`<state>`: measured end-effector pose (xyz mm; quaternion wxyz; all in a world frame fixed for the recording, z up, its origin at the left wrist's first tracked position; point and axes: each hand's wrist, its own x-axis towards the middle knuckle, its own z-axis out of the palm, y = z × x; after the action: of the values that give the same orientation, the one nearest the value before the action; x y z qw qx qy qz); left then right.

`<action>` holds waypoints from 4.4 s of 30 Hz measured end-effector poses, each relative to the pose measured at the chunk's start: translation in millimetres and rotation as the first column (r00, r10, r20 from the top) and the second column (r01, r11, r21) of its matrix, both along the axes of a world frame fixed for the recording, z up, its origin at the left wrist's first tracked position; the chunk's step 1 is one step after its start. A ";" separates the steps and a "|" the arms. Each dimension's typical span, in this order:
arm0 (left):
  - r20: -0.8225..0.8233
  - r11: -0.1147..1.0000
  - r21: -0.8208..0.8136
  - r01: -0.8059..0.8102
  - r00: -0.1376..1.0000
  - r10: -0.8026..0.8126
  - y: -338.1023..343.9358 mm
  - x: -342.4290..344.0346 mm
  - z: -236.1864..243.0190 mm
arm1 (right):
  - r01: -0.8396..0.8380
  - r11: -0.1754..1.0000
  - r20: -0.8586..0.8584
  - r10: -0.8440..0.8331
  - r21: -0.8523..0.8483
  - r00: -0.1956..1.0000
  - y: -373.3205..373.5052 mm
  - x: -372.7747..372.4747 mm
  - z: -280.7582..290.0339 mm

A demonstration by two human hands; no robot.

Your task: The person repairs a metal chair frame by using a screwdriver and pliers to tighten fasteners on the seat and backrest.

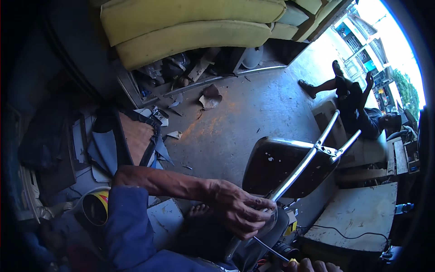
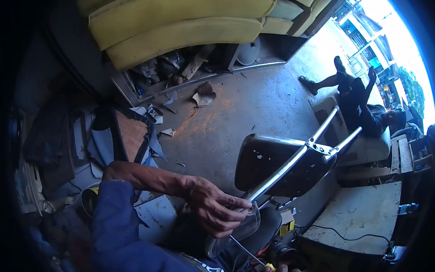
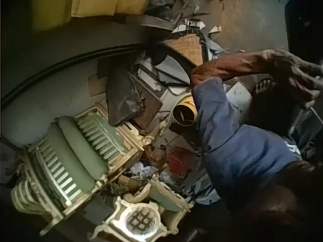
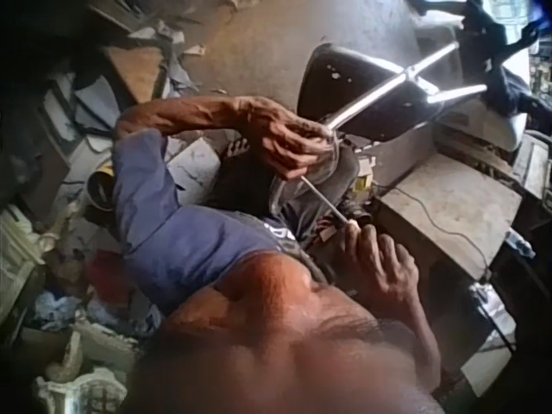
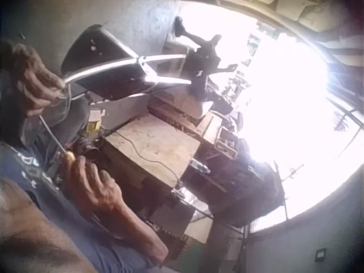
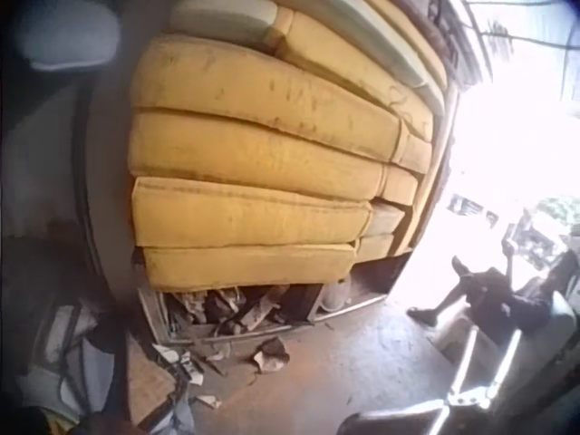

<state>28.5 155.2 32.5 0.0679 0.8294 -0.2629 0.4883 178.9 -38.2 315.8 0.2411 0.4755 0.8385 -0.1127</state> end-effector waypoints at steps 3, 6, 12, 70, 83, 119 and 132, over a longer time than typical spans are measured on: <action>-0.010 0.999 0.009 0.036 0.999 -0.036 7.1 -2.5 2.6 | -0.036 0.998 0.028 0.034 0.060 0.999 -1.3 1.2 -5.1; -0.004 0.997 0.021 0.076 0.997 -0.076 15.4 1.1 4.6 | -0.030 0.995 -0.003 0.030 0.092 1.000 1.3 2.6 -5.5; -0.032 0.987 0.067 0.144 0.989 -0.142 23.4 3.9 9.4 | 0.014 0.993 -0.021 -0.011 0.118 1.000 -0.9 2.2 -8.8; 0.154 0.989 0.105 0.108 0.980 -0.123 9.7 24.0 -3.7 | 0.911 0.196 -0.192 -0.972 -0.363 0.133 10.0 -31.1 4.2; 0.093 0.985 0.123 0.118 0.987 -0.130 11.8 14.3 4.6 | -0.276 0.896 0.246 0.197 0.349 0.949 -25.3 -5.1 -5.1; -0.137 -0.607 -0.757 -0.241 0.967 -0.212 -162.8 -47.9 23.6 | 0.851 0.412 -0.893 -0.430 -0.324 -0.132 -35.6 10.9 -225.0; -0.174 -0.623 -0.771 -0.133 0.985 0.006 -174.0 -31.6 27.5 | 0.817 0.387 -0.878 -0.395 -0.427 -0.272 -47.8 18.5 -241.4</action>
<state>-3.0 -18.8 60.1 0.7438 0.3363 0.3932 0.4232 197.5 -86.0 74.4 -0.5069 0.6892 0.3990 -0.3298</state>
